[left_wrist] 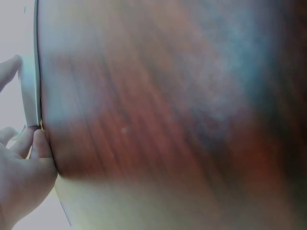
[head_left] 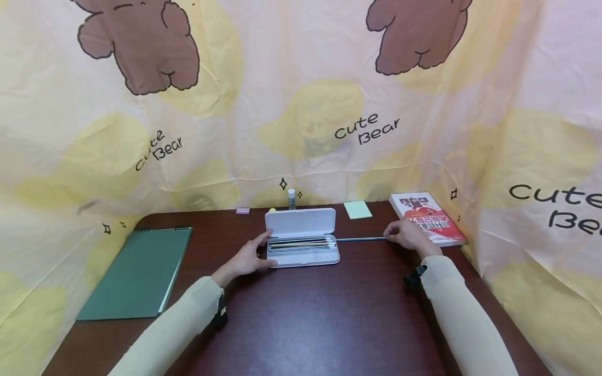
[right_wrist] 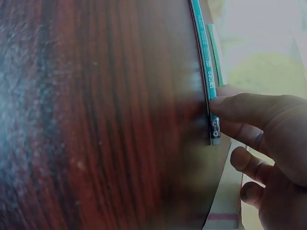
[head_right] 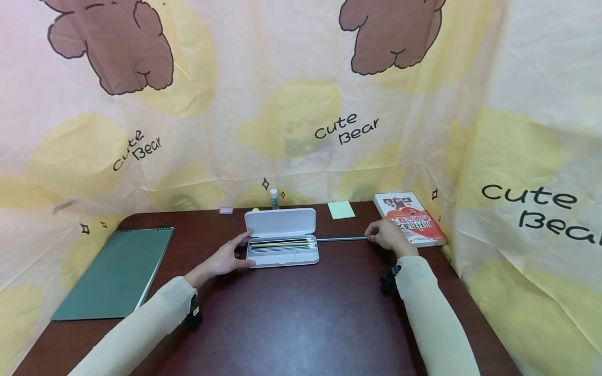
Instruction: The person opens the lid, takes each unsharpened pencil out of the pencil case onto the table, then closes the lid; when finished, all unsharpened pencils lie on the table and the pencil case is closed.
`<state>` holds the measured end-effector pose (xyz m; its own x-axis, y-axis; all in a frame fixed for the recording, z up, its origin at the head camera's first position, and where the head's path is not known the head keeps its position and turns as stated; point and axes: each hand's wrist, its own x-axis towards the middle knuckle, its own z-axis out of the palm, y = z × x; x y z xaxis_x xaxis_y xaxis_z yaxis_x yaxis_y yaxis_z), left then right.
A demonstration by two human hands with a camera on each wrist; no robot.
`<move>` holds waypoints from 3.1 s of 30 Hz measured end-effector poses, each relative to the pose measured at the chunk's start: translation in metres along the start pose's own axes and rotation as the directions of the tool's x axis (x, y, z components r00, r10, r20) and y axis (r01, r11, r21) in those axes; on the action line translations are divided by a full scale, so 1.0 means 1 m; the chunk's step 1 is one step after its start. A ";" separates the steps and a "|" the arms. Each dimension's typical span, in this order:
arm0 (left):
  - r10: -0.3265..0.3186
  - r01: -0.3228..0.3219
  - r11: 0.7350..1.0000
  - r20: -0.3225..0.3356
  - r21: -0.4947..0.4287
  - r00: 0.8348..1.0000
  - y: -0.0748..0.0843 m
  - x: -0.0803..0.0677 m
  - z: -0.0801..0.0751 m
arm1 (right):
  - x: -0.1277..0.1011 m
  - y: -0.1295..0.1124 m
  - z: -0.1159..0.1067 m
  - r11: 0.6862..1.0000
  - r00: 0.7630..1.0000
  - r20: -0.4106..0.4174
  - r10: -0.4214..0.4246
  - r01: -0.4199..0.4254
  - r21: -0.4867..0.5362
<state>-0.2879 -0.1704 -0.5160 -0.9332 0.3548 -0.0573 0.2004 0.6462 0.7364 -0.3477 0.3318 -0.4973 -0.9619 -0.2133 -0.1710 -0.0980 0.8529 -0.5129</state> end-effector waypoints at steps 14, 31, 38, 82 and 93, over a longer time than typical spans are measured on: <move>0.004 -0.004 1.000 0.001 -0.001 1.000 0.001 -0.001 0.000 | -0.005 -0.025 0.001 0.999 0.998 -0.033 -0.046 0.047 0.027; 0.000 0.000 1.000 0.008 -0.001 1.000 0.002 0.000 -0.001 | 0.006 -0.090 0.028 0.977 0.978 -0.001 -0.210 0.210 0.048; 0.000 0.000 1.000 0.014 -0.007 1.000 0.001 0.000 -0.001 | 0.011 -0.113 0.044 0.958 0.960 0.016 -0.280 0.279 0.065; -0.036 0.037 0.999 0.018 -0.007 0.999 -0.001 0.000 0.000 | 0.020 -0.156 0.080 0.934 0.937 0.078 -0.340 0.346 -0.087; -0.065 0.065 0.998 0.015 0.001 0.998 0.001 0.001 -0.001 | 0.017 -0.150 0.068 0.914 0.922 0.038 -0.385 0.387 -0.119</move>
<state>-0.2888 -0.1701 -0.5148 -0.9395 0.3226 -0.1151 0.1400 0.6682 0.7307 -0.3319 0.1684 -0.4803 -0.8395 -0.5433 0.0074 -0.4921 0.7543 -0.4346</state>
